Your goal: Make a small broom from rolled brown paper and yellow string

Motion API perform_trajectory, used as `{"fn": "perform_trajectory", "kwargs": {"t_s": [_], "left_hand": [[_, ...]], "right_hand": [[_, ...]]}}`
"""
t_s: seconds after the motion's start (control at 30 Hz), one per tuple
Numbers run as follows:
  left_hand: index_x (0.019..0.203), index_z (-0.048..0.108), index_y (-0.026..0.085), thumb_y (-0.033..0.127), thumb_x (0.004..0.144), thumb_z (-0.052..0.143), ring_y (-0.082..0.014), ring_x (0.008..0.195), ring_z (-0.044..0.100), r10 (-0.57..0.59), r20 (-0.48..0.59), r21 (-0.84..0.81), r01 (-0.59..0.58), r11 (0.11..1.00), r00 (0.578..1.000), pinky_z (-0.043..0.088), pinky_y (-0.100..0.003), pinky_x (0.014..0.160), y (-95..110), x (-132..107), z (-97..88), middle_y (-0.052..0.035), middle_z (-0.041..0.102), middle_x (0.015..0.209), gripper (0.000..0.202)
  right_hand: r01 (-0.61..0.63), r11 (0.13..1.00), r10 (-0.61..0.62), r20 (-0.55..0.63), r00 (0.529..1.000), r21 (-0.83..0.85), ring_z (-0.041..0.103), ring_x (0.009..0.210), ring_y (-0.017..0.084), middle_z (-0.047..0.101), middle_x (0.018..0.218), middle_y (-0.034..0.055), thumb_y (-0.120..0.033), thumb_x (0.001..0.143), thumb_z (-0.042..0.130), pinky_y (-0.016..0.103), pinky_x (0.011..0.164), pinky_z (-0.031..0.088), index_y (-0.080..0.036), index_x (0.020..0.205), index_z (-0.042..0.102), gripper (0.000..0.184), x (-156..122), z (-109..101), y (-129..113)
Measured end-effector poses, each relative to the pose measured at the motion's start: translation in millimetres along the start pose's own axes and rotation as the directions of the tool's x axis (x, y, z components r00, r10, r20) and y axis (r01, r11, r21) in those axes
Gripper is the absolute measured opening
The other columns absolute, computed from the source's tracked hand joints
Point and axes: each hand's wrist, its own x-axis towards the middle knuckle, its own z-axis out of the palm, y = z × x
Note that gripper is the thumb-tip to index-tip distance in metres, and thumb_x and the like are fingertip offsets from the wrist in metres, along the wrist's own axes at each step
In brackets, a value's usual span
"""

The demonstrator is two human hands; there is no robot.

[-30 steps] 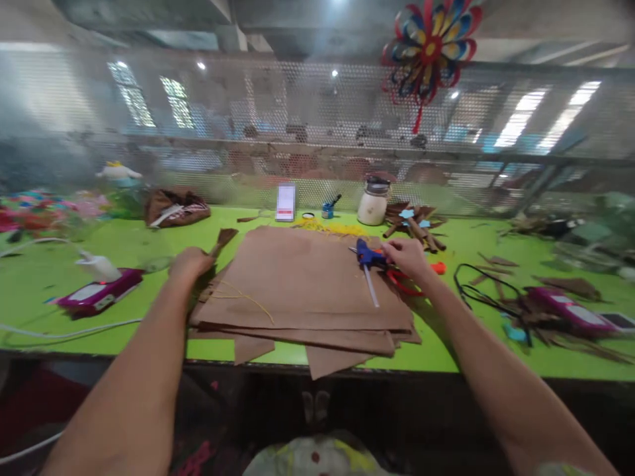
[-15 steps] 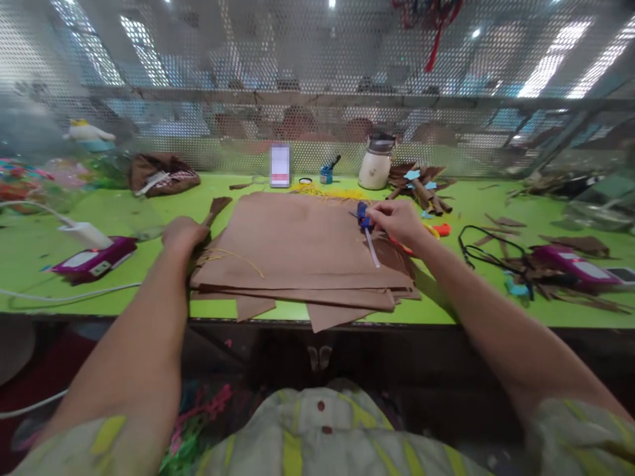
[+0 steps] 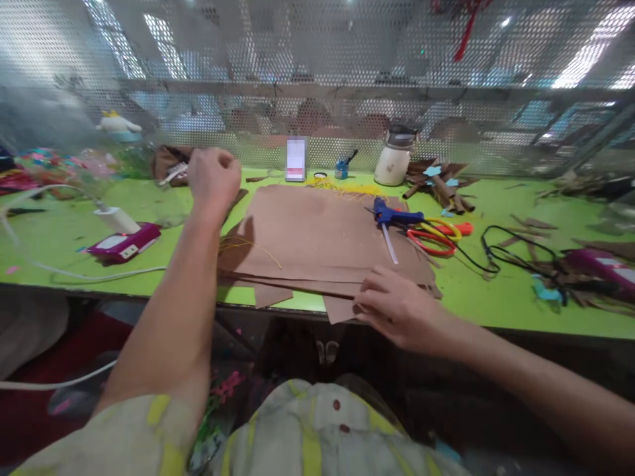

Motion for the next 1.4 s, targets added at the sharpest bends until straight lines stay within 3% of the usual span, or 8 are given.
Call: {"fn": "perform_trajectory", "kwargs": {"t_s": [0.1,0.23,0.3,0.43,0.53,0.87,1.13,1.4], "left_hand": [[0.099,0.058,0.0,0.031,0.082,0.039,-0.0165,0.094,0.051,0.127,-0.021,-0.145,-0.129,0.981,0.992,0.034,-0.027,0.083,46,-10,4.4,-0.0057,0.06,0.096,0.04],[0.099,0.061,0.01,0.03,0.079,0.046,-0.0134,0.083,0.056,0.376,0.257,-0.398,-0.257,0.881,0.89,0.04,-0.026,0.076,92,-39,22.7,-0.0051,0.064,0.093,0.032],[0.1,0.061,0.014,0.03,0.077,0.05,-0.0146,0.085,0.057,0.523,0.423,-0.488,-0.3,0.82,0.74,0.042,-0.027,0.077,105,-53,32.4,-0.0046,0.065,0.095,0.03],[0.113,0.056,0.02,0.03,0.068,0.061,-0.018,0.099,0.054,0.74,0.606,-0.639,-0.376,0.671,0.29,0.042,-0.028,0.081,114,-69,46.7,-0.0048,0.059,0.114,0.046],[0.12,0.05,0.024,0.031,0.063,0.065,-0.0206,0.107,0.049,0.755,0.639,-0.634,-0.454,0.626,0.148,0.039,-0.03,0.088,111,-77,49.4,-0.004,0.053,0.122,0.06],[0.124,0.043,0.024,0.034,0.063,0.066,-0.0239,0.116,0.041,0.791,0.583,-0.557,-0.616,0.557,0.188,0.031,-0.034,0.097,90,-103,35.0,-0.0063,0.046,0.129,0.066],[0.122,0.045,0.025,0.036,0.069,0.061,-0.0219,0.111,0.046,0.78,0.559,-0.545,-0.585,0.6,0.279,0.035,-0.032,0.094,88,-102,38.6,-0.0046,0.049,0.124,0.057],[0.124,0.044,0.026,0.011,0.074,0.044,-0.0196,0.107,0.049,0.783,0.529,-0.494,-0.631,0.598,0.328,0.036,-0.031,0.092,88,-106,48.3,-0.0042,0.052,0.12,0.052]], "right_hand": [[-0.019,0.991,0.009,-0.081,0.997,-0.13,0.043,0.079,0.02,0.056,0.079,0.0095,-0.022,0.083,0.049,0.035,0.071,0.036,-0.014,0.084,0.061,0.014,3,20,-19],[-0.043,0.993,0.023,-0.167,0.986,-0.114,0.04,0.076,0.019,0.055,0.077,0.0086,-0.014,0.085,0.043,0.035,0.068,0.036,-0.014,0.085,0.061,0.018,2,40,-26],[-0.034,0.998,0.02,-0.221,0.975,-0.059,0.041,0.075,0.019,0.055,0.078,0.0081,-0.01,0.084,0.042,0.035,0.067,0.036,-0.015,0.085,0.061,0.019,-1,44,-25],[-0.084,0.996,0.076,-0.356,0.931,-0.005,0.042,0.074,0.019,0.055,0.08,0.0086,-0.008,0.081,0.045,0.036,0.066,0.038,-0.016,0.088,0.06,0.018,-11,48,-21],[-0.141,0.99,0.131,-0.368,0.921,0.0,0.044,0.077,0.02,0.056,0.083,0.009,-0.008,0.081,0.047,0.037,0.068,0.039,-0.017,0.092,0.059,0.019,-19,49,-21],[-0.257,0.963,0.218,-0.329,0.919,-0.081,0.041,0.08,0.021,0.054,0.084,0.0086,-0.015,0.082,0.047,0.039,0.07,0.035,-0.017,0.098,0.06,0.021,-10,53,-37],[-0.258,0.966,0.211,-0.487,0.847,-0.029,0.042,0.075,0.019,0.053,0.077,0.006,-0.01,0.078,0.05,0.036,0.067,0.035,-0.018,0.085,0.061,0.015,-9,67,-33],[-0.208,0.977,0.193,-0.61,0.769,0.048,0.046,0.071,0.019,0.056,0.079,0.0065,-0.005,0.074,0.054,0.037,0.064,0.039,-0.02,0.093,0.06,0.025,-24,72,-28]]}}
